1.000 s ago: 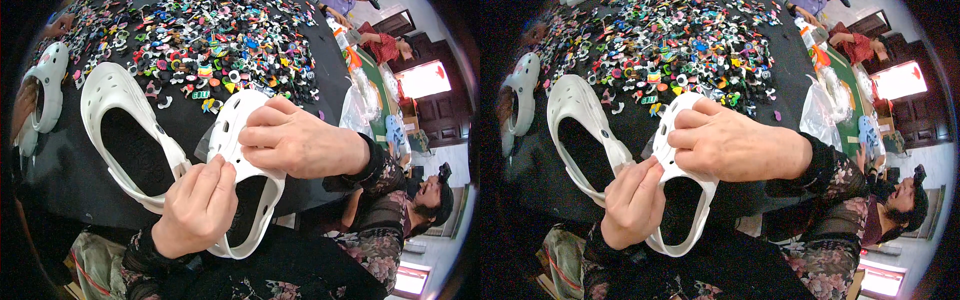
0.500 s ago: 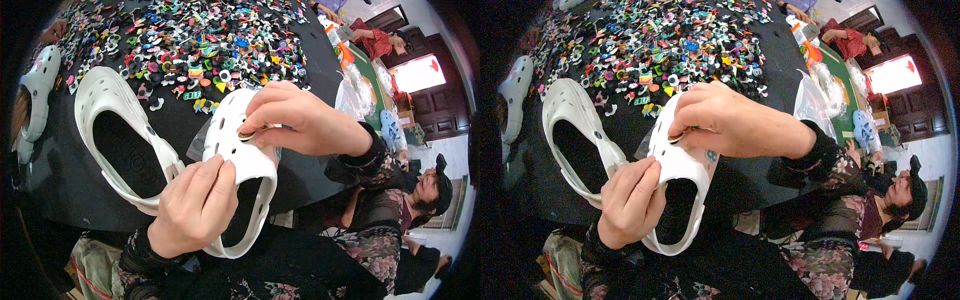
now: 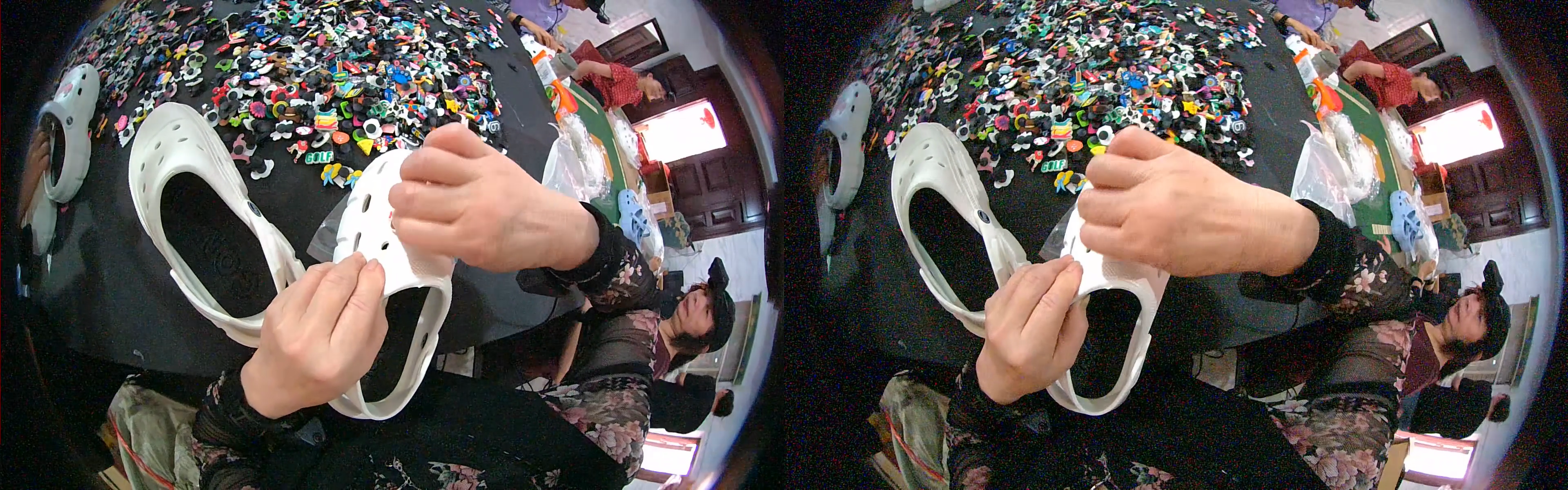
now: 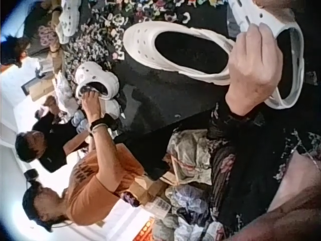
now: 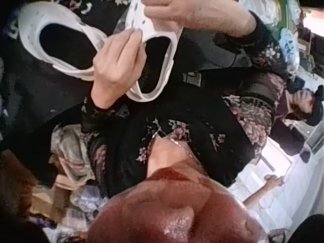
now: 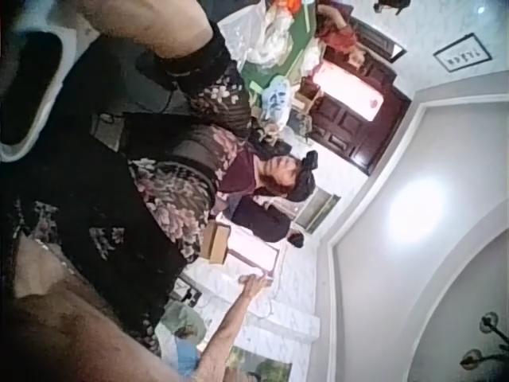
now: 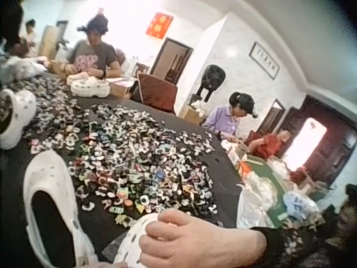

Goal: Decorating white clogs by inserting various charms into the holes.

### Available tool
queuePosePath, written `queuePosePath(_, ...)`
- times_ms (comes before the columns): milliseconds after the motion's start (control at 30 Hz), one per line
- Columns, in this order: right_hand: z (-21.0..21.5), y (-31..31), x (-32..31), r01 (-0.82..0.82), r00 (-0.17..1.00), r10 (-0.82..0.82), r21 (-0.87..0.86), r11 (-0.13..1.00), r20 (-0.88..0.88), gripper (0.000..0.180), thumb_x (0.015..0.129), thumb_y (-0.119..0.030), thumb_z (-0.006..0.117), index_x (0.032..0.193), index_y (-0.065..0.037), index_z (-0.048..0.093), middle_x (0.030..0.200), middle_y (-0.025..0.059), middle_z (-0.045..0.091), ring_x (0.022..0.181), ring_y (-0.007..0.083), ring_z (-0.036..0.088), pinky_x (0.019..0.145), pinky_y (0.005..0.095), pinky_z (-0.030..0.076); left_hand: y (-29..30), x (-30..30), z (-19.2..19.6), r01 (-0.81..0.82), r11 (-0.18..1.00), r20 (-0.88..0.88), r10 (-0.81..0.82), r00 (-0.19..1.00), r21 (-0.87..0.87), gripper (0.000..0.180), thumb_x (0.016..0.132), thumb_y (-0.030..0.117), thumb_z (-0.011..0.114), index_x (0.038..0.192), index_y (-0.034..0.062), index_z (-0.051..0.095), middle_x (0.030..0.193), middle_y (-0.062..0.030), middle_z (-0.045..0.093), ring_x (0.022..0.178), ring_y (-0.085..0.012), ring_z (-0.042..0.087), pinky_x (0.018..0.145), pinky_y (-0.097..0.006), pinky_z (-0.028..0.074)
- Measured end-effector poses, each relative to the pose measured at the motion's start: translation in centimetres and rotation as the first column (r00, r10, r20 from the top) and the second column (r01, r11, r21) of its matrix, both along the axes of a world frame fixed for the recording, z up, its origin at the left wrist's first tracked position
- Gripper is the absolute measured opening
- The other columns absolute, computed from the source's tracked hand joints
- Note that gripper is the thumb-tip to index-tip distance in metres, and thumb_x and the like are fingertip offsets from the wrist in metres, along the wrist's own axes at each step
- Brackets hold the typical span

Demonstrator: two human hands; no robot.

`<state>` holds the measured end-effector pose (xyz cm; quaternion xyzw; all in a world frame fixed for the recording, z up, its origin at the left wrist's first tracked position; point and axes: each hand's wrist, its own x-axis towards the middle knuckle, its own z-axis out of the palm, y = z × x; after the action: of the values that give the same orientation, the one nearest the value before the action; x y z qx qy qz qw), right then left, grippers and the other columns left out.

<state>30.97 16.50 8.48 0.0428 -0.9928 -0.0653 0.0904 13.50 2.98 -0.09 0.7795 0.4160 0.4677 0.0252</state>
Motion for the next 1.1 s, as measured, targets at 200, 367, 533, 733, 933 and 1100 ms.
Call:
queuePosePath(200,0.4,-1.2,0.4,-0.01,0.992,0.016,-0.046,0.999,0.128,0.011,0.07,-0.02,0.063,0.075,-0.012,0.056,0.087,-0.0015,0.054,0.094,0.0184,0.052,0.088,0.036,0.041,-0.3,0.0,-0.4,-0.01,1.0,0.001,0.01,1.0,0.018,0.033,0.068,-0.006,0.066,0.1,-0.0136,0.061,0.089,-0.022,0.063,0.071,-0.0302,0.065,0.059,-0.035,0.054)
queuePosePath(367,0.1,-0.9,2.1,0.123,0.978,-0.083,-0.206,0.971,0.193,0.016,0.073,-0.016,0.064,0.088,-0.011,0.06,0.098,0.0021,0.054,0.1,0.0217,0.052,0.089,0.0381,0.04,-0.3,0.1,-0.5,-0.008,1.0,0.005,0.008,1.0,0.02,0.032,0.068,-0.007,0.066,0.099,-0.014,0.061,0.087,-0.0215,0.062,0.068,-0.0285,0.063,0.056,-0.034,0.053)
queuePosePath(533,-1.2,-0.8,2.5,0.156,0.98,-0.1,-0.353,0.923,0.171,0.025,0.074,-0.011,0.065,0.099,-0.011,0.063,0.104,0.0056,0.054,0.103,0.026,0.052,0.088,0.0387,0.039,-0.4,0.1,-0.2,-0.032,0.999,-0.028,0.033,0.999,0.035,0.032,0.068,-0.007,0.066,0.099,-0.0143,0.06,0.086,-0.0204,0.061,0.068,-0.0281,0.062,0.056,-0.034,0.052)
queuePosePath(733,-0.9,-0.3,3.9,0.28,0.895,-0.425,-0.571,0.772,-0.136,0.023,0.083,0.001,0.061,0.103,-0.008,0.069,0.093,0.009,0.06,0.091,0.0267,0.058,0.082,0.0355,0.046,-0.1,0.4,0.2,0.017,1.0,0.024,-0.016,1.0,-0.019,0.037,0.065,-0.007,0.069,0.1,-0.0114,0.061,0.087,-0.0192,0.062,0.069,-0.0303,0.063,0.058,-0.035,0.053)
queuePosePath(933,-0.2,-3.1,7.7,0.478,0.587,-0.804,-0.84,0.257,0.088,0.026,0.092,-0.003,0.063,0.117,-0.001,0.058,0.096,0.0008,0.06,0.088,0.0073,0.056,0.077,0.0235,0.048,-0.6,0.5,1.4,-0.012,0.999,0.025,0.014,1.0,-0.043,0.034,0.065,-0.009,0.067,0.098,-0.0104,0.061,0.091,-0.0201,0.061,0.073,-0.0324,0.063,0.059,-0.037,0.053)
queuePosePath(1100,0.7,-9.3,7.2,0.522,0.68,-0.701,-0.814,0.254,0.217,0.085,0.072,-0.04,0.085,0.137,-0.005,0.042,0.084,0.0093,0.059,0.07,0.0181,0.061,0.067,0.0312,0.052,0.3,1.8,3.0,-0.129,0.991,0.011,0.129,0.992,0.019,0.033,0.066,-0.01,0.065,0.098,-0.011,0.059,0.09,-0.0207,0.059,0.074,-0.0341,0.062,0.06,-0.039,0.052)
